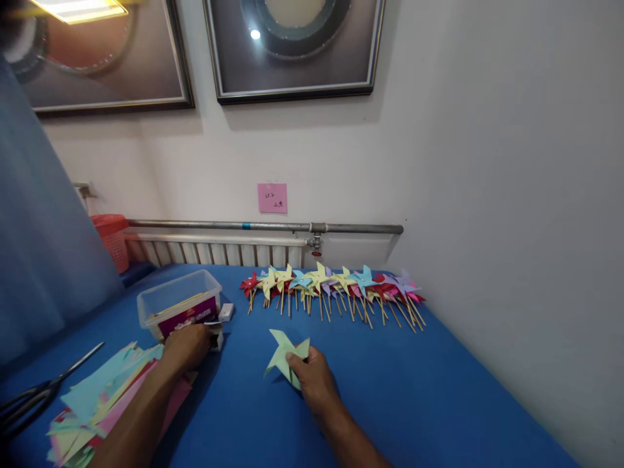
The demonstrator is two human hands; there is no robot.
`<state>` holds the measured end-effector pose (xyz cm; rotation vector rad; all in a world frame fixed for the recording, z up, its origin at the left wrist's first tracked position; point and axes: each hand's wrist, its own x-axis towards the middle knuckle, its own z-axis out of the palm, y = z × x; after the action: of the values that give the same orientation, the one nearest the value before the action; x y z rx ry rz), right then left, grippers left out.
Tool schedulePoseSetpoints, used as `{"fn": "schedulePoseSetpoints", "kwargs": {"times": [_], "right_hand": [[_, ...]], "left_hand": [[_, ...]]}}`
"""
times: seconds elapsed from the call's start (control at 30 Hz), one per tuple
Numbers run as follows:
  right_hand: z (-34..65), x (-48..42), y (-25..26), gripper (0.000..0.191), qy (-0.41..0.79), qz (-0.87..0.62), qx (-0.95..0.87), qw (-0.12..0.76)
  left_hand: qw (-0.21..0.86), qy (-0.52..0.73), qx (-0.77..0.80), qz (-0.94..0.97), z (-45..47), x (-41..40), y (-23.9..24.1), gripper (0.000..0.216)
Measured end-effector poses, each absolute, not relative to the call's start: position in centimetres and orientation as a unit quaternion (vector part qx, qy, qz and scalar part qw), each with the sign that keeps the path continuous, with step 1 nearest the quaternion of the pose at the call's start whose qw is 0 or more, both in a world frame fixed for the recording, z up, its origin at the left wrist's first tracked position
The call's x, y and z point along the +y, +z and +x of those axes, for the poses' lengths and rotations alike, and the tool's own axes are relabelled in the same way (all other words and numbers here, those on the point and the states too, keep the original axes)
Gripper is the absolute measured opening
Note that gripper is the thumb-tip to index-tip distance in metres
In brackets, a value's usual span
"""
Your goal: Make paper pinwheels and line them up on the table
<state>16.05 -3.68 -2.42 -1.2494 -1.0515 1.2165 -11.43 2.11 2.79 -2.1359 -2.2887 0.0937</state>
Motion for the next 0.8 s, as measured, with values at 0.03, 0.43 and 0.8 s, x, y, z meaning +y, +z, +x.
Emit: {"fn": "schedulePoseSetpoints", "kwargs": {"times": [0.03, 0.43, 0.8], "right_hand": [[16.05, -3.71, -2.46, 0.033, 0.512, -0.519, -0.439, 0.525], [16.25, -3.21, -2.73, 0.034, 0.510, -0.526, -0.449, 0.512], [16.43, -3.14, -2.90, 0.038, 0.524, -0.532, -0.439, 0.500]], "left_hand": [[0.006, 0.030, -0.730, -0.683, -11.36, 2.08, 2.81, 0.036], [0.014, -0.053, -0.754, -0.655, -10.99, 2.20, 2.96, 0.033], [-0.075, -0.176, -0.749, -0.635, -11.51, 2.62, 2.99, 0.015]]}}
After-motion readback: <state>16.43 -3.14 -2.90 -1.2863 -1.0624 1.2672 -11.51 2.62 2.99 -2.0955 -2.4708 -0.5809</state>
